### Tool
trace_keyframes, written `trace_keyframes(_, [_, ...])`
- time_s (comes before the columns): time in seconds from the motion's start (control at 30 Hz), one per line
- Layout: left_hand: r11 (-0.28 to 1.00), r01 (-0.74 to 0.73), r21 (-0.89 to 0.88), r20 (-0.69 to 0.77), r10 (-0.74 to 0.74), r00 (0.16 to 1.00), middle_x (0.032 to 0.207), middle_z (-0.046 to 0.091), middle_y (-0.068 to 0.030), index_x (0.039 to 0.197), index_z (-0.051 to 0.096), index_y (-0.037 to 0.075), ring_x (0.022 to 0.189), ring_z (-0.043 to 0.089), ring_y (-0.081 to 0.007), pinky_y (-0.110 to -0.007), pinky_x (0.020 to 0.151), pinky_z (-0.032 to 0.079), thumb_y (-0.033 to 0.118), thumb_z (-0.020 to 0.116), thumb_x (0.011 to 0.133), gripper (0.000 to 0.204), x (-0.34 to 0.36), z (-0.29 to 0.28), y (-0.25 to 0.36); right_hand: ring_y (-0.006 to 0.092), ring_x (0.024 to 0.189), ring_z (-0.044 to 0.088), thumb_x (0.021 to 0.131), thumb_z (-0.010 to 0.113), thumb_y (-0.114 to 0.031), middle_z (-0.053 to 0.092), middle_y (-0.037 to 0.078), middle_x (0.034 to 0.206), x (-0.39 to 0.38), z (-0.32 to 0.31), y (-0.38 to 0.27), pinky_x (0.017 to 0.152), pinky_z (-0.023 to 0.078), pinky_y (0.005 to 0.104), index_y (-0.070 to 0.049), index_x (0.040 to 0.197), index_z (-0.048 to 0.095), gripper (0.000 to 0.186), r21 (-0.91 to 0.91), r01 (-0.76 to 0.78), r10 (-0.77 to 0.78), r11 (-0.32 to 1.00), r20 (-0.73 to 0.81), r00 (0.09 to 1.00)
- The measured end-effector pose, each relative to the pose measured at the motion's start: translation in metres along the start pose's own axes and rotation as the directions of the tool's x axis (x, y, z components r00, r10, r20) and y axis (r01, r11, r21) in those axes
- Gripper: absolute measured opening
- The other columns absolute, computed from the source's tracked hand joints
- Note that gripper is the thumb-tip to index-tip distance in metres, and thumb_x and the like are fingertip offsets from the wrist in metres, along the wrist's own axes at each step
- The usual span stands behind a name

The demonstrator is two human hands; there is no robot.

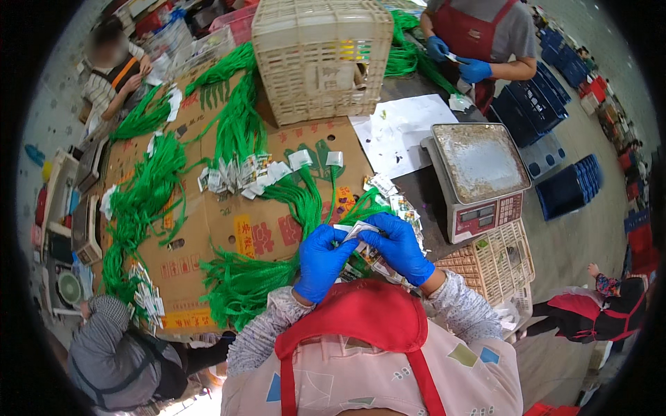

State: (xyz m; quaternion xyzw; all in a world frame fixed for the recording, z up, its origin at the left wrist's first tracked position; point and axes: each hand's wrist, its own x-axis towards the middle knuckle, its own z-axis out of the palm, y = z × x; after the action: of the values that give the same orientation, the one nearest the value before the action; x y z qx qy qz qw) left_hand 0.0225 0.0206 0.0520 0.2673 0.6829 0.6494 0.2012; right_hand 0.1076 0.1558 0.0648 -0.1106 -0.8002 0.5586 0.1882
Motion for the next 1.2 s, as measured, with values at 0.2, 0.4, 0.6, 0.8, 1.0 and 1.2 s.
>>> trace_keyframes(0.2, [0.996,0.029,0.088,0.069,-0.035,0.997,0.072,0.057,-0.0052,0.086,0.063,0.001,0.066,0.054,-0.0124,-0.025,0.059,0.042,0.01,0.066,0.073,0.016,0.001,-0.003,-0.005,0.02,0.067,0.058,0.076,0.061,-0.01,0.059,0.012,0.075,-0.002,0.011,0.018,0.062,0.045,0.0285,-0.001,0.09,0.059,0.017,0.005,-0.006,0.006,1.0,-0.116,0.993])
trace_keyframes(0.4, [0.999,0.041,-0.005,0.064,-0.041,0.997,0.079,0.059,-0.0061,0.091,0.062,0.001,0.071,0.056,-0.0131,-0.026,0.063,0.044,0.011,0.064,0.075,0.019,0.001,-0.008,-0.006,0.0142,0.072,0.055,0.075,0.063,-0.007,0.057,0.007,0.077,0.002,-0.001,0.017,0.064,0.044,0.0249,-0.002,0.09,0.058,0.016,0.037,-0.031,0.032,0.999,-0.03,0.999])
trace_keyframes(0.6, [0.984,0.062,-0.169,0.045,-0.055,0.997,0.09,0.06,-0.0055,0.112,0.052,0.004,0.079,0.056,-0.0112,-0.024,0.068,0.046,0.002,0.058,0.076,0.037,0.0,-0.017,0.002,0.0111,0.076,0.056,0.076,0.062,-0.006,0.061,0.007,0.083,0.005,-0.014,0.019,0.067,0.045,0.0248,-0.002,0.093,0.06,0.017,0.123,-0.068,0.064,0.99,0.032,0.997])
trace_keyframes(0.8, [0.994,0.087,-0.068,0.034,-0.085,0.996,0.095,0.059,-0.0079,0.125,0.039,0.005,0.081,0.055,-0.0098,-0.024,0.069,0.046,-0.005,0.052,0.074,0.053,-0.002,-0.024,0.007,0.0091,0.073,0.055,0.077,0.063,-0.007,0.06,0.006,0.078,0.011,-0.02,-0.002,0.065,0.044,0.0238,-0.001,0.091,0.06,0.016,0.125,-0.111,0.083,0.986,0.204,0.975])
trace_keyframes(1.0, [0.908,0.323,-0.265,0.203,-0.275,0.94,0.087,0.06,-0.0038,0.109,0.054,0.004,0.07,0.053,-0.0073,-0.022,0.062,0.045,-0.002,0.053,0.076,0.034,-0.001,-0.028,-0.009,0.0097,0.071,0.055,0.074,0.065,-0.009,0.059,0.005,0.075,0.021,-0.02,-0.019,0.064,0.044,0.0237,-0.003,0.086,0.061,0.014,0.02,-0.109,0.094,0.994,0.367,0.925])
trace_keyframes(1.2, [0.873,0.412,-0.259,0.216,-0.363,0.906,0.08,0.06,-0.0022,0.097,0.059,0.003,0.056,0.049,-0.0036,-0.019,0.05,0.041,0.004,0.052,0.08,0.019,0.0,-0.032,0.008,0.01,0.073,0.055,0.073,0.066,-0.008,0.06,0.005,0.078,0.023,-0.015,-0.004,0.065,0.045,0.0237,-0.003,0.089,0.062,0.017,0.093,-0.167,0.124,0.982,0.359,0.925])
